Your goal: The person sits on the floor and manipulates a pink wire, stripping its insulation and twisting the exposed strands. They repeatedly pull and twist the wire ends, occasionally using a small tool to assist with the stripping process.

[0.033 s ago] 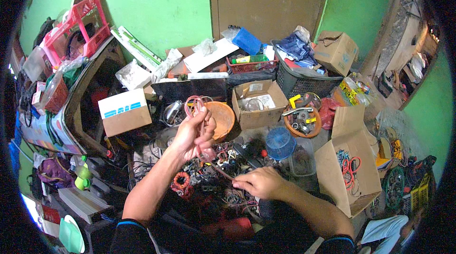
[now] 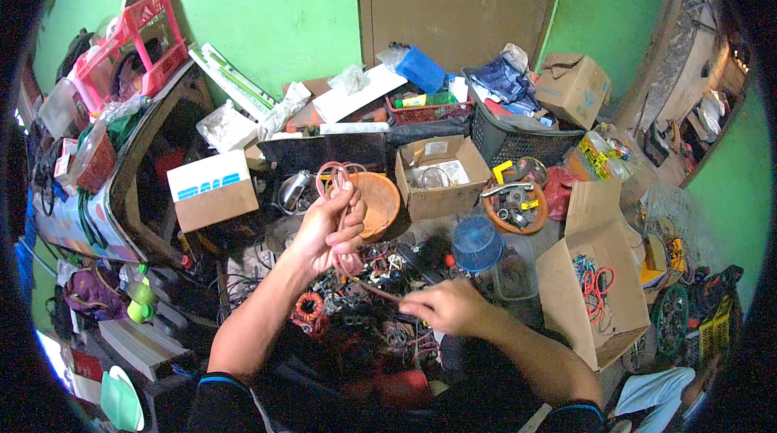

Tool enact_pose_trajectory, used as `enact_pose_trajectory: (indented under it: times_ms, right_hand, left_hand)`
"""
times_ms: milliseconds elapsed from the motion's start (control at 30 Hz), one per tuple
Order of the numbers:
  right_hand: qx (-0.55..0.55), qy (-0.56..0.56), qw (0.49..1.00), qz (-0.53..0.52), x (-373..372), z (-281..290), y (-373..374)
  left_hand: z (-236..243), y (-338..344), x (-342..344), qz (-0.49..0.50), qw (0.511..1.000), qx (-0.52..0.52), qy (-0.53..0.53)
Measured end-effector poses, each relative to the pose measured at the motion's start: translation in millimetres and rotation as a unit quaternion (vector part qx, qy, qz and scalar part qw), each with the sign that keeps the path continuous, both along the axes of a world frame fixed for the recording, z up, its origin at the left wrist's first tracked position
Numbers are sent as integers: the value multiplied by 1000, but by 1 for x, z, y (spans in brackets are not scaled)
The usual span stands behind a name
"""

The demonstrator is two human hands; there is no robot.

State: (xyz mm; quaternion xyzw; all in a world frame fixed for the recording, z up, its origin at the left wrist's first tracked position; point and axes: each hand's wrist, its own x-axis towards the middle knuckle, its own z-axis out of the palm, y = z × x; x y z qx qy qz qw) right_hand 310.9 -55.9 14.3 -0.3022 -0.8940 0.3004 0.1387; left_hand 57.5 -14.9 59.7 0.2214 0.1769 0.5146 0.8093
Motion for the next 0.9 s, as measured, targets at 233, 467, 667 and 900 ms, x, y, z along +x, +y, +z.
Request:
enact_pose_trajectory:
  times_ms: [233, 467, 667, 900]
  right_hand:
    - [167, 167, 959, -155, 7, 31, 15]
    - [228, 214, 912, -265, 40, 59, 26]
    - [-14, 398, 834, -382, 41, 38, 26]
    - [152, 216, 953, -149, -13, 29, -14]
  left_hand:
    - [-10, -17, 33, -60, 841, 257, 473]
    - [-22, -25, 51, -164, 748, 280, 579]
    - [-32, -14, 48, -81, 812, 291, 500]
    - [-34, -25, 74, 163, 866, 239, 408]
